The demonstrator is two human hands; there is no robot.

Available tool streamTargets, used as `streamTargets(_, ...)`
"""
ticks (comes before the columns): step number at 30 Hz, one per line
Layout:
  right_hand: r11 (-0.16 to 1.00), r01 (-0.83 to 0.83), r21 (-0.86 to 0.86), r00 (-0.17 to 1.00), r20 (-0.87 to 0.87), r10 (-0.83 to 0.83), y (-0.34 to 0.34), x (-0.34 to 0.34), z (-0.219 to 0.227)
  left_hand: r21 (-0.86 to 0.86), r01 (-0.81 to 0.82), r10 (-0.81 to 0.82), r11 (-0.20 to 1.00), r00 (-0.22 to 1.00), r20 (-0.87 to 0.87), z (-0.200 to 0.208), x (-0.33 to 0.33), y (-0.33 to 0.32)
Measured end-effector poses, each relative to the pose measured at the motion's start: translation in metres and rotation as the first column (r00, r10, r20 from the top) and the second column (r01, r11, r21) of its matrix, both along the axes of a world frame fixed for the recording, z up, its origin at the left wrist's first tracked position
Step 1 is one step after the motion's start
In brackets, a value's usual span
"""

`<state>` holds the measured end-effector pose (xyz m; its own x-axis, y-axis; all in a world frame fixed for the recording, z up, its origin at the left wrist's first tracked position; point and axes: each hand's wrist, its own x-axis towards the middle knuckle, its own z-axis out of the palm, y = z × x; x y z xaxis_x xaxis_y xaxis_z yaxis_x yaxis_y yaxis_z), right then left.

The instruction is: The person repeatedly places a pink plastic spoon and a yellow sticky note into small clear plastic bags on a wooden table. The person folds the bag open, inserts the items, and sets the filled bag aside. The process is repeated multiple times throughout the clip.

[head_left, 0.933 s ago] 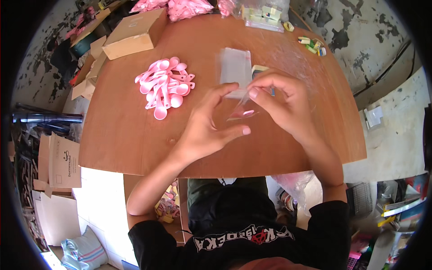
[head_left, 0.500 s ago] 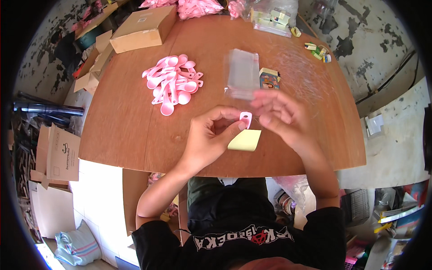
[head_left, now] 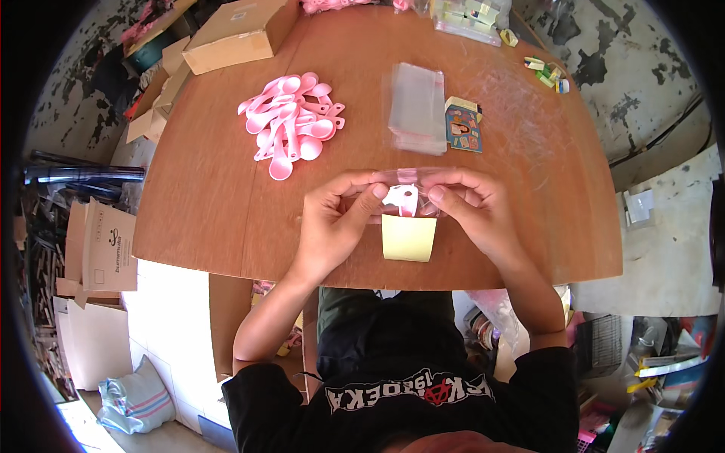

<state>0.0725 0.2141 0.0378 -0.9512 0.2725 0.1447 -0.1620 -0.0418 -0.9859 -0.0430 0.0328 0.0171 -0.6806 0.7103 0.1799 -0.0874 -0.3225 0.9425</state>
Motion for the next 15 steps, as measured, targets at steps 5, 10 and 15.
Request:
streamTargets(5,1.000,-0.001,0.025,0.998,0.064,0.000,0.002,0.003,0.003,0.003,-0.020,0.020,1.000,0.994,-0.107,-0.005,-0.003,-0.006)
streamTargets(10,0.985,-0.104,0.139,0.983,-0.139,0.123,0.011,0.000,-0.011,-0.021,0.001,-0.007,1.000,0.951,-0.310,-0.004,-0.010,-0.012)
streamTargets(15,0.972,-0.092,0.215,0.978,-0.165,0.129,0.008,0.001,-0.005,-0.063,0.023,-0.040,0.998,0.957,-0.286,-0.004,-0.011,-0.013)
